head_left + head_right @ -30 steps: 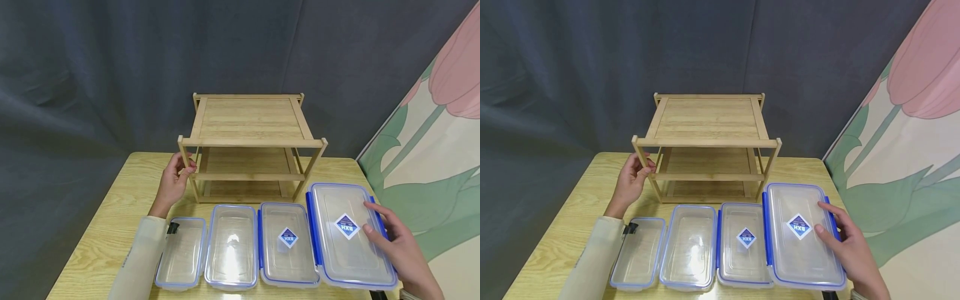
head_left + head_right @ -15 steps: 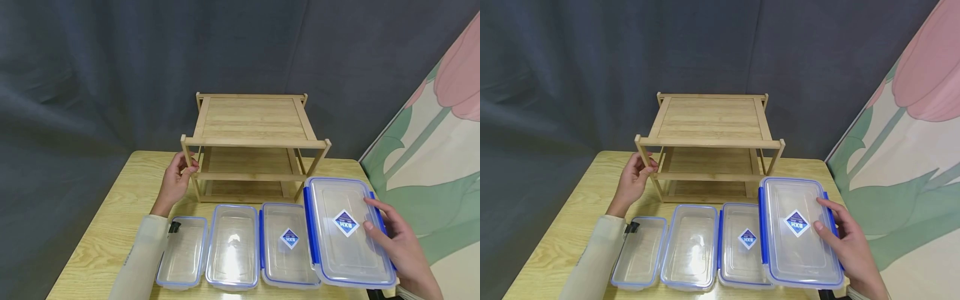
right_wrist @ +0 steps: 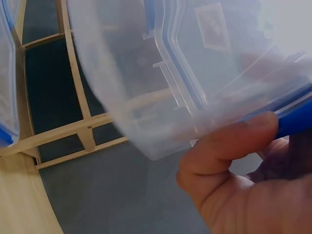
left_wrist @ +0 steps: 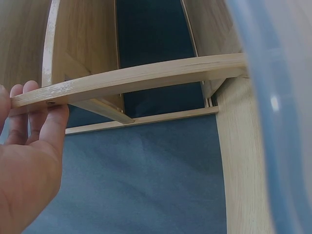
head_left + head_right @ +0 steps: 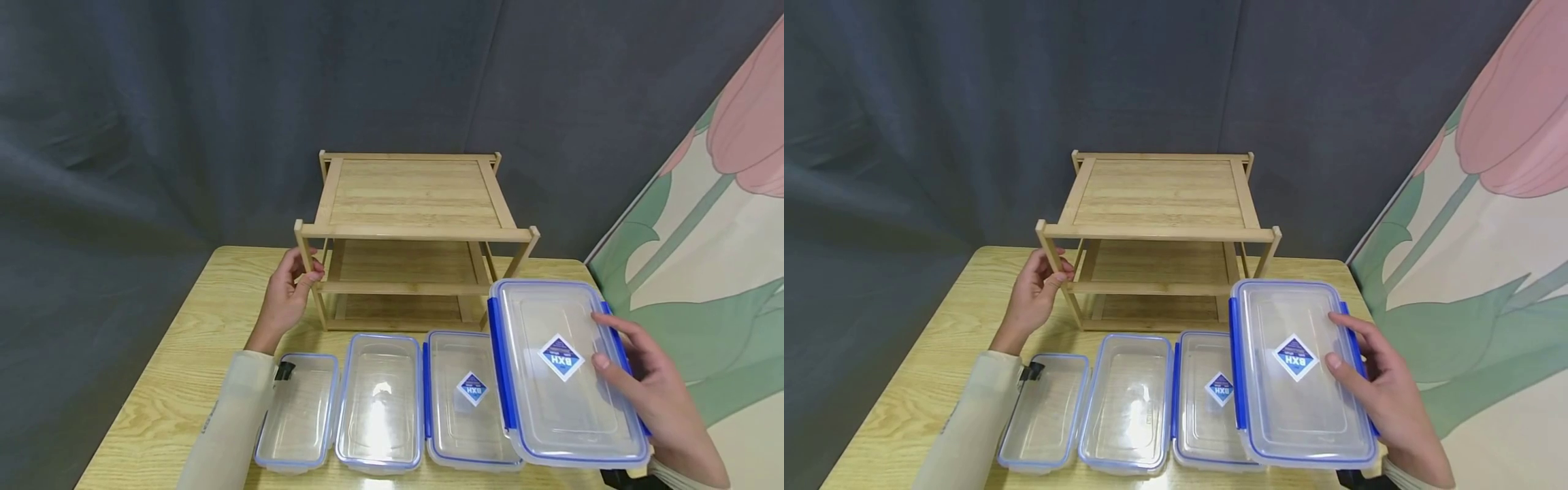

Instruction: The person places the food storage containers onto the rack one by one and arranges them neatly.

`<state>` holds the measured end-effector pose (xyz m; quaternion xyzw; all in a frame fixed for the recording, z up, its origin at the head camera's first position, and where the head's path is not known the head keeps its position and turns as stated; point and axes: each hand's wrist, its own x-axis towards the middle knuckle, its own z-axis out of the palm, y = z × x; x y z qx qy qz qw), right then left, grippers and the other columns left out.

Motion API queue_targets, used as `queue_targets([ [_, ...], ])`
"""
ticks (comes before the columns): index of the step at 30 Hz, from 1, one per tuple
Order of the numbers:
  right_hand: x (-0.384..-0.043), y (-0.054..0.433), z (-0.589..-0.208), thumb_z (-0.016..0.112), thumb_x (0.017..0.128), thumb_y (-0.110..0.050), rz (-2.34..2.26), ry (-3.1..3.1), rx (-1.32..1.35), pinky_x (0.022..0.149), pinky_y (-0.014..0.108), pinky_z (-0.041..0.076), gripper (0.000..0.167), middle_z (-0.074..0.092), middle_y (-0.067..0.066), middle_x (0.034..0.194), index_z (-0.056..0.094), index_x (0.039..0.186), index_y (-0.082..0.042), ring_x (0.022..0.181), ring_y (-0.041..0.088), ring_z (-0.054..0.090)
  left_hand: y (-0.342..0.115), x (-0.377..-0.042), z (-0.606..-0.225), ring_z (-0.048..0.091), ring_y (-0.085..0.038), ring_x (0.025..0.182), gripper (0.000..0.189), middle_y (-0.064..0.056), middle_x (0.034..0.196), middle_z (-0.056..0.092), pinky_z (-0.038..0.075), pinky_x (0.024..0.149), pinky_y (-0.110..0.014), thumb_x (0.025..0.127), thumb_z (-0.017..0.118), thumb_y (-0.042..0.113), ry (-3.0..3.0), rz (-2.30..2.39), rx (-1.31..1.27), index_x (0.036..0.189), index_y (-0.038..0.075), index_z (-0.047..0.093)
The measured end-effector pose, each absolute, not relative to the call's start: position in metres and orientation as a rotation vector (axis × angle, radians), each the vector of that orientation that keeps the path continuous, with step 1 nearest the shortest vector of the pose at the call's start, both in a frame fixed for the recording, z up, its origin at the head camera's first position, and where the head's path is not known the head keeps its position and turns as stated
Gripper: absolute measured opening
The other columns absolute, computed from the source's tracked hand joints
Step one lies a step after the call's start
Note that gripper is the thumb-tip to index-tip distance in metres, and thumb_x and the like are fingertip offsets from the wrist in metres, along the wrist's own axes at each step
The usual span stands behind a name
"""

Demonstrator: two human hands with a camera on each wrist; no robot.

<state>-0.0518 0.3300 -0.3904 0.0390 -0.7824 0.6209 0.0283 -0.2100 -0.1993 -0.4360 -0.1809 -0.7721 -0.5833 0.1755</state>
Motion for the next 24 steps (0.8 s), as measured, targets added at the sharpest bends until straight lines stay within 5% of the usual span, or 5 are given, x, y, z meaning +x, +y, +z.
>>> queue_targets([
  [24,-0.06,0.302,-0.367,0.052,0.102,0.012,2.046,-2.256,0.282,0.052,0.042,0.062,0.063,0.065,0.005,0.117,0.043,0.159,-0.012,0.088,0.02,0.073,-0.199,-0.21,-0.436,0.067,-0.006,0.098,0.034,-0.02,0.11,0.066,0.058,0.077,-0.021,0.105,0.06,0.002,-2.177,-1.652,-0.516,0.138,-0.002,0.055],
])
